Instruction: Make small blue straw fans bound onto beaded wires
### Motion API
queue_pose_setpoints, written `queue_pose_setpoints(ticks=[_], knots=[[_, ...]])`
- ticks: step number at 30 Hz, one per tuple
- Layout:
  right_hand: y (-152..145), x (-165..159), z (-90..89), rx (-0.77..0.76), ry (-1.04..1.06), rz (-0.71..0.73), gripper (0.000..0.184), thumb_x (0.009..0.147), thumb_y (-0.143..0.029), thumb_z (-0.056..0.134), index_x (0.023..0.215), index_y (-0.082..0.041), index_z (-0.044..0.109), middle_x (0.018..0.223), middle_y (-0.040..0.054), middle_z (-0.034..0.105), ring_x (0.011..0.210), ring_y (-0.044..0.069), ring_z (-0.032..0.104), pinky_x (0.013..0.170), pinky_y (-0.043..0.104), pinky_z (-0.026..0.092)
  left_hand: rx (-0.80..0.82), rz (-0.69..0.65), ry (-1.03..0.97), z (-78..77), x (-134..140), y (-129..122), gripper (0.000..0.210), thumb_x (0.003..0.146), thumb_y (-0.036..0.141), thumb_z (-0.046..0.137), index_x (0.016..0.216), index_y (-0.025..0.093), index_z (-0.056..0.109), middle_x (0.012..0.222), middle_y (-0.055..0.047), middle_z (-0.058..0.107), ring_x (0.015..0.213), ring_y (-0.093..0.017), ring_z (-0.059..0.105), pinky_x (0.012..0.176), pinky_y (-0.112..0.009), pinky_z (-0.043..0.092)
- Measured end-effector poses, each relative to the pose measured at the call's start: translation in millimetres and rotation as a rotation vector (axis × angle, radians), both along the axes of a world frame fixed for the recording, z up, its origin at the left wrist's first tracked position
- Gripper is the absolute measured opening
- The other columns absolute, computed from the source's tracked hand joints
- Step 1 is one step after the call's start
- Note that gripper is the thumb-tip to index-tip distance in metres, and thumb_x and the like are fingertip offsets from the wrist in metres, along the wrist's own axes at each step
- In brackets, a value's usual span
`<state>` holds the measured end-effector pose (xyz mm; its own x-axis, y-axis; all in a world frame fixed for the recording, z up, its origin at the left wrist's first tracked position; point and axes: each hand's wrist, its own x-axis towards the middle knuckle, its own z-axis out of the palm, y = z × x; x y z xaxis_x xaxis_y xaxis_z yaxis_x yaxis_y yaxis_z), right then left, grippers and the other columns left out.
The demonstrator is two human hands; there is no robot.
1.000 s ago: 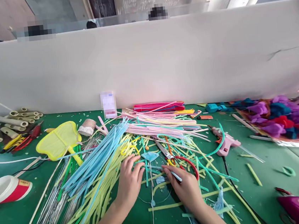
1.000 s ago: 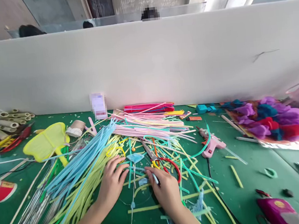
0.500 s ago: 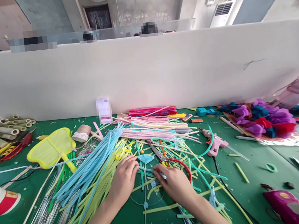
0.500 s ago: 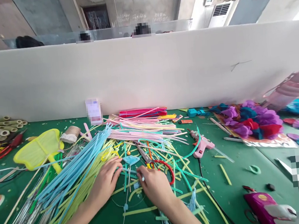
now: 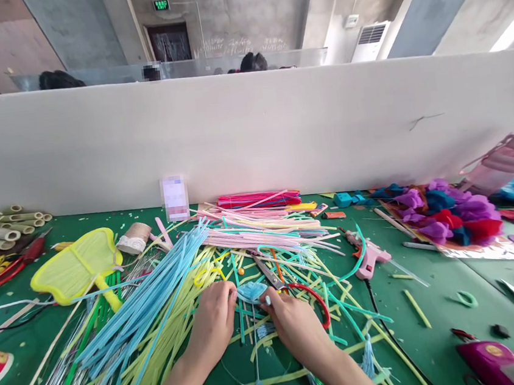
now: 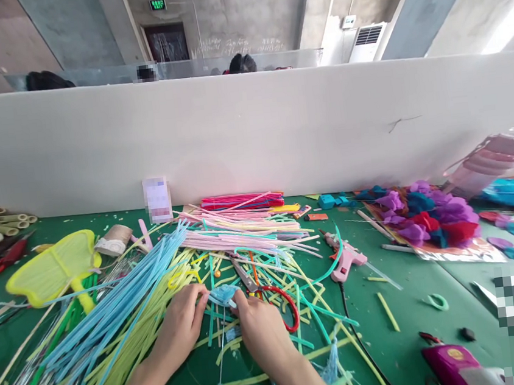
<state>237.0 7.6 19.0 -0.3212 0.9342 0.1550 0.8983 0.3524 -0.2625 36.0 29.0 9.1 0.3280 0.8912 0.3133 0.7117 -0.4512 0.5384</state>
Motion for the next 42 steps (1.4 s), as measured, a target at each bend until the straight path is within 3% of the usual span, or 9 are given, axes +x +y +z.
queue_pose_setpoints(ticks=[3, 6, 9, 14, 20, 24, 27, 35, 42], knots=[[0.1, -3.8, -2.5, 0.155, 0.014, 0.007, 0.015, 0.096, -0.017, 0.055, 0.082, -0.020, 0.059, 0.066, 0.0019, 0.065, 0.063, 0.021, 0.065, 0.069, 0.034, 0.048, -0.002, -0.002, -0.011, -1.8, 3.4, -1.3, 0.016, 0.104, 0.023, 0.035, 0.099, 0.021, 0.050, 0.096, -0.006, 0.060, 0.092, -0.024, 0.058, 0.079, -0.038, 0.047], [0.1, -5.3, -5.3, 0.254, 0.142, 0.048, 0.014, 0.098, -0.016, 0.052, 0.090, -0.021, 0.062, 0.083, 0.0047, 0.069, 0.082, 0.024, 0.065, 0.083, 0.041, 0.051, 0.001, -0.006, -0.001, -0.3, 4.7, -1.6, 0.017, 0.105, 0.022, 0.033, 0.099, 0.022, 0.049, 0.096, -0.006, 0.058, 0.092, -0.024, 0.057, 0.081, -0.040, 0.046], [2.7, -4.5, -7.4, 0.234, 0.243, 0.101, 0.013, 0.099, -0.015, 0.049, 0.098, -0.020, 0.060, 0.104, 0.0087, 0.068, 0.093, 0.024, 0.064, 0.080, 0.037, 0.054, 0.006, -0.021, -0.010, 4.6, 4.7, -0.5, 0.016, 0.104, 0.022, 0.033, 0.098, 0.022, 0.048, 0.099, -0.007, 0.059, 0.097, -0.025, 0.057, 0.087, -0.043, 0.046], [11.2, -2.5, -8.2, 0.156, 0.261, 0.161, 0.013, 0.100, -0.014, 0.047, 0.100, -0.021, 0.058, 0.098, 0.0068, 0.068, 0.090, 0.023, 0.065, 0.078, 0.036, 0.056, -0.034, -0.097, -0.084, 10.9, 10.1, 2.3, 0.016, 0.104, 0.024, 0.036, 0.100, 0.023, 0.052, 0.107, -0.008, 0.063, 0.118, -0.027, 0.055, 0.097, -0.043, 0.045], [14.0, -0.7, -9.6, 0.100, 0.431, 0.133, 0.013, 0.100, -0.015, 0.048, 0.097, -0.021, 0.059, 0.097, 0.0061, 0.070, 0.090, 0.021, 0.066, 0.077, 0.032, 0.056, -0.235, -0.021, -0.354, 6.8, 22.0, 5.1, 0.021, 0.102, 0.035, 0.043, 0.094, 0.022, 0.058, 0.091, -0.004, 0.066, 0.087, -0.021, 0.064, 0.079, -0.032, 0.050], [13.2, 0.7, -12.3, 0.077, 0.489, 0.090, 0.014, 0.100, -0.017, 0.049, 0.097, -0.021, 0.061, 0.090, 0.0051, 0.070, 0.084, 0.021, 0.066, 0.073, 0.031, 0.055, -0.295, 0.052, -0.504, 3.4, 19.6, 3.5, 0.022, 0.099, 0.039, 0.050, 0.092, 0.022, 0.062, 0.090, -0.004, 0.068, 0.087, -0.021, 0.065, 0.078, -0.029, 0.049], [12.0, 0.8, -14.3, 0.059, 0.539, 0.075, 0.017, 0.100, -0.019, 0.048, 0.100, -0.022, 0.064, 0.100, 0.0074, 0.069, 0.090, 0.020, 0.067, 0.080, 0.030, 0.055, -0.314, 0.065, -0.520, 0.8, 17.4, 1.0, 0.022, 0.098, 0.040, 0.052, 0.091, 0.023, 0.064, 0.087, -0.004, 0.068, 0.082, -0.020, 0.064, 0.073, -0.027, 0.049], [11.5, 1.3, -12.8, 0.013, 0.549, 0.099, 0.037, 0.100, -0.018, 0.044, 0.129, -0.026, 0.065, 0.106, 0.0100, 0.065, 0.094, 0.020, 0.067, 0.082, 0.030, 0.058, -0.309, 0.124, -0.594, -7.8, 18.3, 3.5, 0.021, 0.097, 0.040, 0.054, 0.090, 0.023, 0.065, 0.088, -0.004, 0.070, 0.086, -0.022, 0.066, 0.077, -0.028, 0.052], [13.3, 2.8, -15.8, 0.025, 0.655, 0.017, 0.032, 0.101, -0.025, 0.047, 0.124, -0.022, 0.069, 0.095, 0.0086, 0.071, 0.085, 0.019, 0.070, 0.076, 0.026, 0.057, -0.341, 0.124, -0.600, -6.4, 16.0, 3.3, 0.019, 0.097, 0.038, 0.055, 0.092, 0.022, 0.065, 0.090, -0.004, 0.070, 0.088, -0.021, 0.066, 0.078, -0.028, 0.051]])
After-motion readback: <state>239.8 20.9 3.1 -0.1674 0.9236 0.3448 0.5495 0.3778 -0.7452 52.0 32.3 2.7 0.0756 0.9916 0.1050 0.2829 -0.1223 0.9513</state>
